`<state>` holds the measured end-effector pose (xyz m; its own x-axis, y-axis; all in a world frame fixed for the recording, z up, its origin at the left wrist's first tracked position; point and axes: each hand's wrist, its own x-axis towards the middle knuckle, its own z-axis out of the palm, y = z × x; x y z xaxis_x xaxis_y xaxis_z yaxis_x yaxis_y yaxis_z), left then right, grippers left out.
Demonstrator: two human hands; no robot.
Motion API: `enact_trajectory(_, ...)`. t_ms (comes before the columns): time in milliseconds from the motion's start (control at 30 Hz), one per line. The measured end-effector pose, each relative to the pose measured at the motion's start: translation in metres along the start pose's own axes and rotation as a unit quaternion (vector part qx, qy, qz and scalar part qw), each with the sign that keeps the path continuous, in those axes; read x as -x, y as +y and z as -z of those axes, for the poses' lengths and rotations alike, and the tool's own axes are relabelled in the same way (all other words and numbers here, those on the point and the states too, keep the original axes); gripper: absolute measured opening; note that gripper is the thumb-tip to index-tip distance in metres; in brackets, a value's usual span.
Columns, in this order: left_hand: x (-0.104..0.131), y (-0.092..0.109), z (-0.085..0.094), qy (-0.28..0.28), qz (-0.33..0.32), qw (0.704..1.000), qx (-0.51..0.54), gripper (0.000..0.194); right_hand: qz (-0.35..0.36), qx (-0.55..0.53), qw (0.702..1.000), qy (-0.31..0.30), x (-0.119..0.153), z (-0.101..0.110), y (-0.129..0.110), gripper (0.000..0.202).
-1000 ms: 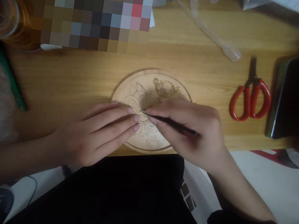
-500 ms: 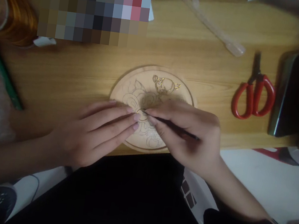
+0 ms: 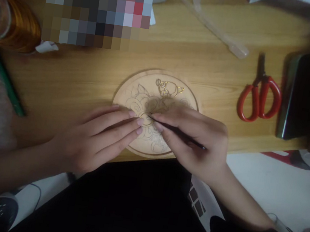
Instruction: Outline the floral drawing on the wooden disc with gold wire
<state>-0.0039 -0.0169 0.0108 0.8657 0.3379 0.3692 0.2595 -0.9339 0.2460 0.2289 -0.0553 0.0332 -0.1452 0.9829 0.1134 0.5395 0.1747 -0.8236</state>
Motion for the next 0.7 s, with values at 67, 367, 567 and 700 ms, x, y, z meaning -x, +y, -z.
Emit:
enact_trajectory(67, 0.0006, 0.0003, 0.0000, 0.000, -0.004, 1.000, 0.003, 0.021, 0.002, 0.003, 1.000, 0.004, 0.0004, 0.0003, -0.0003, 0.033)
enact_trajectory(367, -0.0034, 0.0001, 0.0028, -0.004, -0.004, 1.000, 0.012, 0.021, 0.013, -0.001, 1.000, 0.008, 0.0030, -0.0015, 0.0015, 0.028)
enact_trajectory(567, -0.0022, 0.0002, 0.0015, 0.005, -0.003, 1.000, 0.007, 0.019, 0.013, 0.013, 1.000, 0.004, 0.0027, -0.0011, 0.0009, 0.025)
enact_trajectory(700, -0.0028, 0.0007, 0.0006, 0.002, -0.003, 1.000, 0.007, 0.019, 0.007, 0.025, 1.000, 0.012, 0.0031, -0.0021, -0.0020, 0.024)
